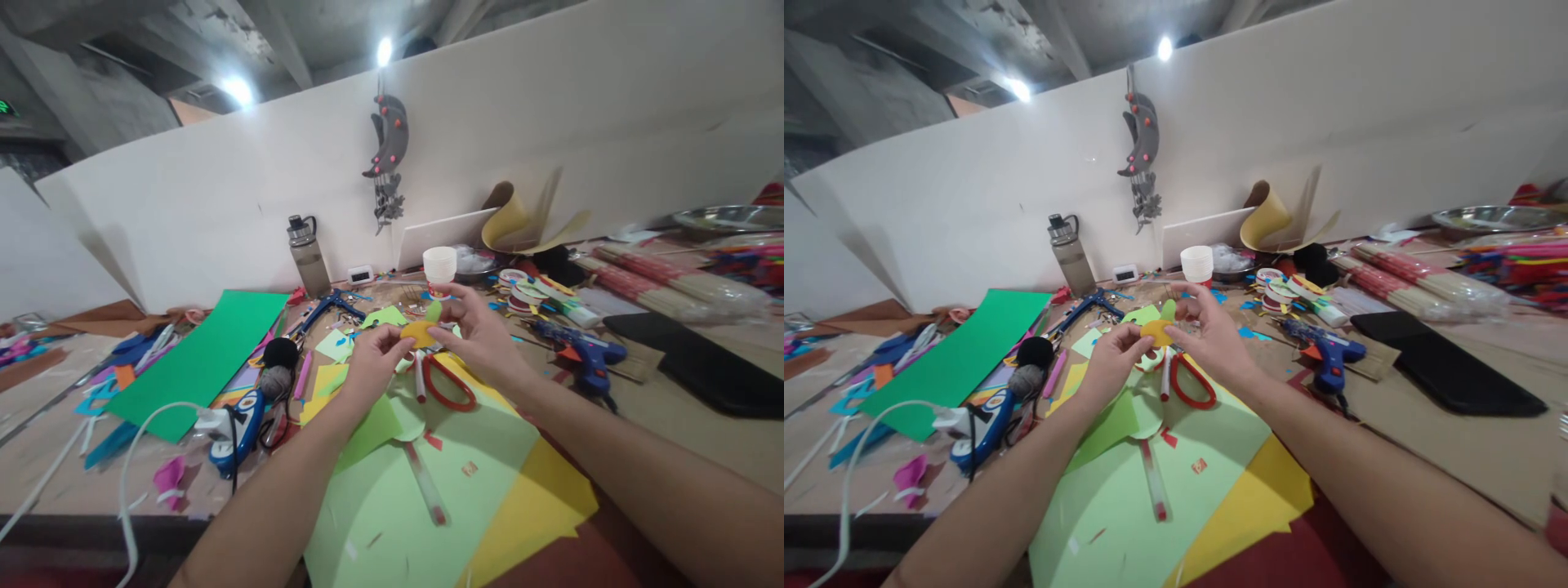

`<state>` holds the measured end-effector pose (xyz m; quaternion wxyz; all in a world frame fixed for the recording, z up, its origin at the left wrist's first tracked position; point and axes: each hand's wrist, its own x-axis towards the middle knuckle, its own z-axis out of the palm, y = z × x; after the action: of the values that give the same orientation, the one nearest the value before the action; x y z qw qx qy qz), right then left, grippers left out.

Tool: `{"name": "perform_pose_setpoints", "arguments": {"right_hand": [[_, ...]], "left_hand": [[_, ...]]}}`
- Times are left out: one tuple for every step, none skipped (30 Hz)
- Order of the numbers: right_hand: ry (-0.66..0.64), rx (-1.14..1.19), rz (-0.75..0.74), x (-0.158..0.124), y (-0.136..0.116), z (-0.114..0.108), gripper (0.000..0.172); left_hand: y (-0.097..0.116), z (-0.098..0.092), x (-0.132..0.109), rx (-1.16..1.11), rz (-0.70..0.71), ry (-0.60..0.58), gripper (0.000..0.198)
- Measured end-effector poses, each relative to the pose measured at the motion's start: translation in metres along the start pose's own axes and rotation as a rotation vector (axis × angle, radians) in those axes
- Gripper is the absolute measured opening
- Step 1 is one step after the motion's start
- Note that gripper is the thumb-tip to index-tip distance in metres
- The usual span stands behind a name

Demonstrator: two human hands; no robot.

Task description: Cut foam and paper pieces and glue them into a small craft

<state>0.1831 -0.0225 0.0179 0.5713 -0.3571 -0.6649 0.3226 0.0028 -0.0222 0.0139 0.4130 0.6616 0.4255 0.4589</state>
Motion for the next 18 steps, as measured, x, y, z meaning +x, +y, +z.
{"name": "perform_pose_setpoints", "arguments": {"right_hand": [[0.004,0.017,0.006,-0.0003,-0.0002,0.0005,0.052],[0.005,0.037,0.014,-0.0007,-0.0001,0.0009,0.051],[0.005,0.052,0.022,-0.0011,0.0002,0.0015,0.050],[0.003,0.051,0.030,-0.0016,0.0006,0.0021,0.050],[-0.003,0.043,0.040,-0.0022,0.0013,0.0028,0.050],[-0.008,0.032,0.050,-0.0027,0.0020,0.0035,0.050],[-0.009,0.020,0.057,-0.0032,0.0029,0.0042,0.050],[-0.005,0.006,0.059,-0.0035,0.0037,0.0048,0.051],[0.001,-0.011,0.057,-0.0037,0.0043,0.0054,0.051],[0.007,-0.029,0.053,-0.0038,0.0047,0.0058,0.051],[0.011,-0.044,0.052,-0.0039,0.0047,0.0062,0.051],[0.010,-0.053,0.056,-0.0039,0.0044,0.0064,0.051],[0.006,-0.057,0.065,-0.0040,0.0037,0.0066,0.051],[0.004,-0.060,0.074,-0.0041,0.0029,0.0067,0.051],[0.005,-0.064,0.082,-0.0043,0.0022,0.0068,0.051],[0.008,-0.071,0.087,-0.0045,0.0018,0.0070,0.051],[0.009,-0.082,0.087,-0.0046,0.0019,0.0071,0.051],[0.011,-0.097,0.082,-0.0046,0.0025,0.0072,0.051]], "left_hand": [[-0.0012,0.0003,-0.0001,0.032,0.014,-0.001,0.027],[-0.0023,0.0006,-0.0002,0.060,0.029,-0.002,0.027],[-0.0031,0.0009,-0.0003,0.079,0.044,-0.001,0.026],[-0.0035,0.0013,-0.0004,0.085,0.058,0.001,0.026],[-0.0036,0.0016,-0.0006,0.081,0.066,0.001,0.026],[-0.0035,0.0019,-0.0008,0.069,0.066,-0.002,0.026],[-0.0033,0.0022,-0.0009,0.057,0.059,-0.004,0.025],[-0.0030,0.0024,-0.0010,0.048,0.048,-0.006,0.025],[-0.0028,0.0025,-0.0010,0.044,0.039,-0.008,0.025],[-0.0027,0.0025,-0.0010,0.043,0.033,-0.009,0.025],[-0.0028,0.0025,-0.0009,0.044,0.030,-0.009,0.025],[-0.0031,0.0024,-0.0009,0.049,0.032,-0.009,0.024],[-0.0034,0.0023,-0.0008,0.057,0.032,-0.009,0.024],[-0.0038,0.0022,-0.0008,0.064,0.027,-0.008,0.024],[-0.0040,0.0023,-0.0008,0.069,0.021,-0.004,0.023],[-0.0040,0.0024,-0.0009,0.071,0.014,0.001,0.024],[-0.0038,0.0026,-0.0010,0.070,0.005,0.006,0.024],[-0.0032,0.0029,-0.0011,0.069,-0.004,0.012,0.025]]}}
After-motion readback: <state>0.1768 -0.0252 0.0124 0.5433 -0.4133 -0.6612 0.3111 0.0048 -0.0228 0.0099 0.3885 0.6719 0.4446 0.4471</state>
